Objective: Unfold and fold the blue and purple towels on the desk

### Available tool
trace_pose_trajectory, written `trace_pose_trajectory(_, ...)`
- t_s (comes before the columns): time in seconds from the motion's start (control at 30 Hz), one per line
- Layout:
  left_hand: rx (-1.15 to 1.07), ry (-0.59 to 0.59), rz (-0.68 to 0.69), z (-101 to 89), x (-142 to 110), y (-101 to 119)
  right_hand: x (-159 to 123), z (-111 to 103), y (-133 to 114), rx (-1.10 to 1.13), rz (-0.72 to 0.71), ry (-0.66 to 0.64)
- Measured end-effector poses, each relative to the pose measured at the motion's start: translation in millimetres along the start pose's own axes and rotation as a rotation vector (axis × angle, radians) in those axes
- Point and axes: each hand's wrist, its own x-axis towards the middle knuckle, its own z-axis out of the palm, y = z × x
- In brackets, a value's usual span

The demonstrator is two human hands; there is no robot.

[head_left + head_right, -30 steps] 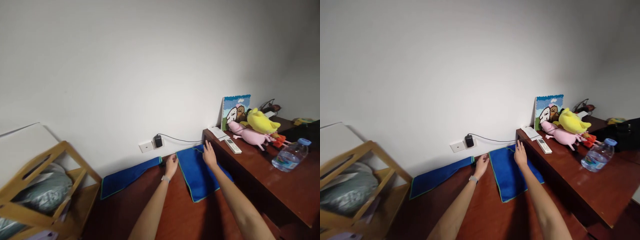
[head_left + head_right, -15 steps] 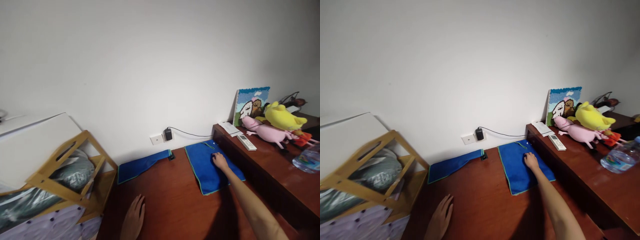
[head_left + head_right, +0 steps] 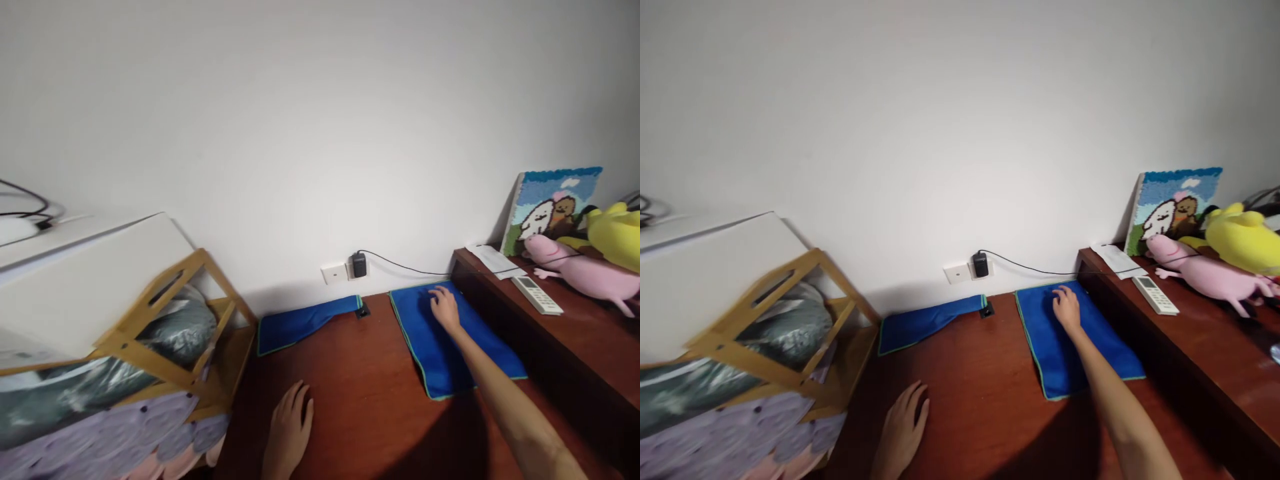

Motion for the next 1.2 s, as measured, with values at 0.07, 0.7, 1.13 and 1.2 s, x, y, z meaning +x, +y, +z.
trace_pose_trajectory(0.07, 0.010, -0.013, 0.008, -0.9, -2.0, 4.8, -34.3, 13.1, -44.4, 0.034, -0.187, -0.126)
trace_pose_trajectory(0.7, -0.056, -0.059, -0.076, -7.8, -19.1, 34.7, -175.2, 162.0, -414.5, 0.026, -0.631, -0.546)
trace_pose_trajectory(1.13, -1.132, 0.247, -0.615, -59.7, -14.4, 40.2, -239.8, 29.7, -356.5, 0.560, -0.539, -0.619)
trace_pose_trajectory(1.2, -1.167, 0.243, -0.589, -77.0, -30.1, 55.6, -264.9, -2.4, -346.1, 0.674, -0.533, -0.656)
